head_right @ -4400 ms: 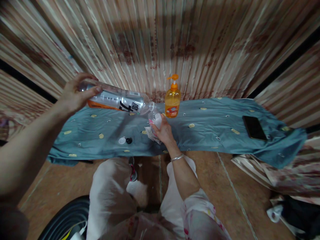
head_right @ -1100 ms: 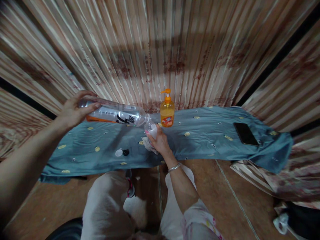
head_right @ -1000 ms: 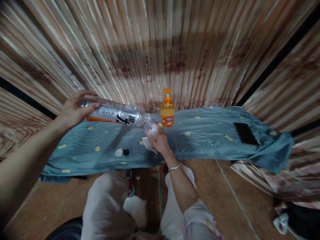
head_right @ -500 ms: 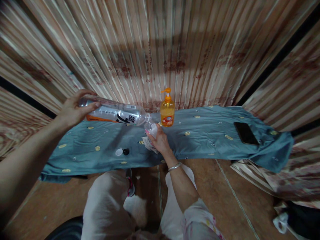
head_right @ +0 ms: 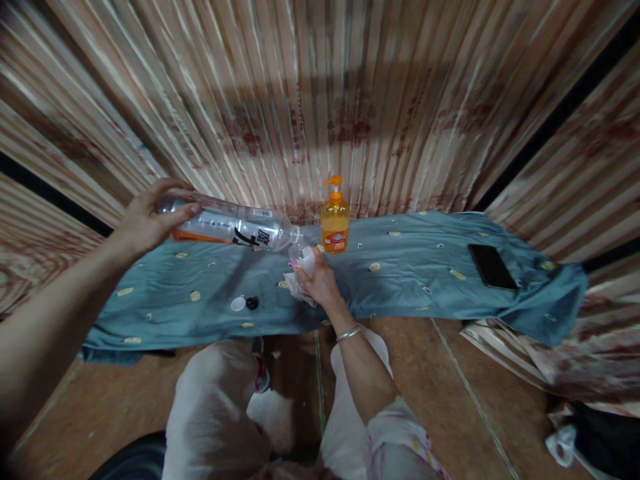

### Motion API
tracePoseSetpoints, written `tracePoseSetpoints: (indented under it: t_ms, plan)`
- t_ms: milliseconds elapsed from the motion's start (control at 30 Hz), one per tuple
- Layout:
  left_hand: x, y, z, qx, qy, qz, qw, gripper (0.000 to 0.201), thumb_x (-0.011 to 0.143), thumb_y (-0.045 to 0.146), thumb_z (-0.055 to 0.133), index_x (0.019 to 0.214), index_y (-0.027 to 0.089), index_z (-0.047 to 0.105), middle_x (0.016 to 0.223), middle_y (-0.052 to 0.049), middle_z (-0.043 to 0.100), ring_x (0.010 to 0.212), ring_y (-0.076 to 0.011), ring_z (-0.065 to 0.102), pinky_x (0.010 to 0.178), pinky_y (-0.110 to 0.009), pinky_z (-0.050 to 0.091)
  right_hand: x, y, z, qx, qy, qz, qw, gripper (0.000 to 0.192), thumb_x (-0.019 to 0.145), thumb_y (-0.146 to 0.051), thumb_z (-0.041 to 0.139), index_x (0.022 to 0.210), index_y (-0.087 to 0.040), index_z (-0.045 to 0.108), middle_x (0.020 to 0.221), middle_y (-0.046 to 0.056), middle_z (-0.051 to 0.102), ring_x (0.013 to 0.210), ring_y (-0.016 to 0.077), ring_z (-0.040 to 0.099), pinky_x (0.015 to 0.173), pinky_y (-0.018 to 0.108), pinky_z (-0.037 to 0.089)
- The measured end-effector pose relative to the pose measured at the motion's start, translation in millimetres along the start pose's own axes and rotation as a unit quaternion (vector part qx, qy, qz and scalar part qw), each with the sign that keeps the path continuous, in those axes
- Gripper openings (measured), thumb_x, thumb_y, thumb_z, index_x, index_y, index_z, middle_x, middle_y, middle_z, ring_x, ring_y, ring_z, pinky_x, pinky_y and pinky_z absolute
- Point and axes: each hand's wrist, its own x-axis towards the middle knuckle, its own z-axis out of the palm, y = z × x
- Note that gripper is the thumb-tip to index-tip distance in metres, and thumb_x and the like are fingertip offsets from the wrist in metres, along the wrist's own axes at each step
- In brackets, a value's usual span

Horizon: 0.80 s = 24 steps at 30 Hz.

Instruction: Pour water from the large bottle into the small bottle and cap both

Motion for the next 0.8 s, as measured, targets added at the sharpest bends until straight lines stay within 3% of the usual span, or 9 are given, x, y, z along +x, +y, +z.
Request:
tracePoseSetpoints:
  t_ms: [367,800]
  plan:
    - [-0.5,6.8,-0.1,0.009,0.0,-0.02,1.0,0.069,0.056,0.069,0.061,0.103,0.018,0.06,0.095,-0.006,0.066,0.08,-0.0188,0.056,0.08,-0.036,0.045,0.0,2.3,0.3,0.0,0.003,-0.006,1.0,0.069,0.086,-0.047,0.063,0.142,-0.015,0.038,0.125,0.019,0.065,0.111,0.033,0.066,0.094,0.048,0.053]
    - [0.8,0.6,0.9,0.007,-0.002,-0.013,1.0,0.07,0.058,0.069,0.063,0.106,0.018,0.061,0.1,-0.007,0.069,0.085,-0.0195,0.058,0.084,-0.036,0.046,-0.4,3.1,1.9,-0.005,0.02,-0.016,1.0,0.069,0.086,-0.047,0.062,0.142,-0.015,0.039,0.126,0.019,0.065,0.111,0.0336,0.066,0.092,0.048,0.054]
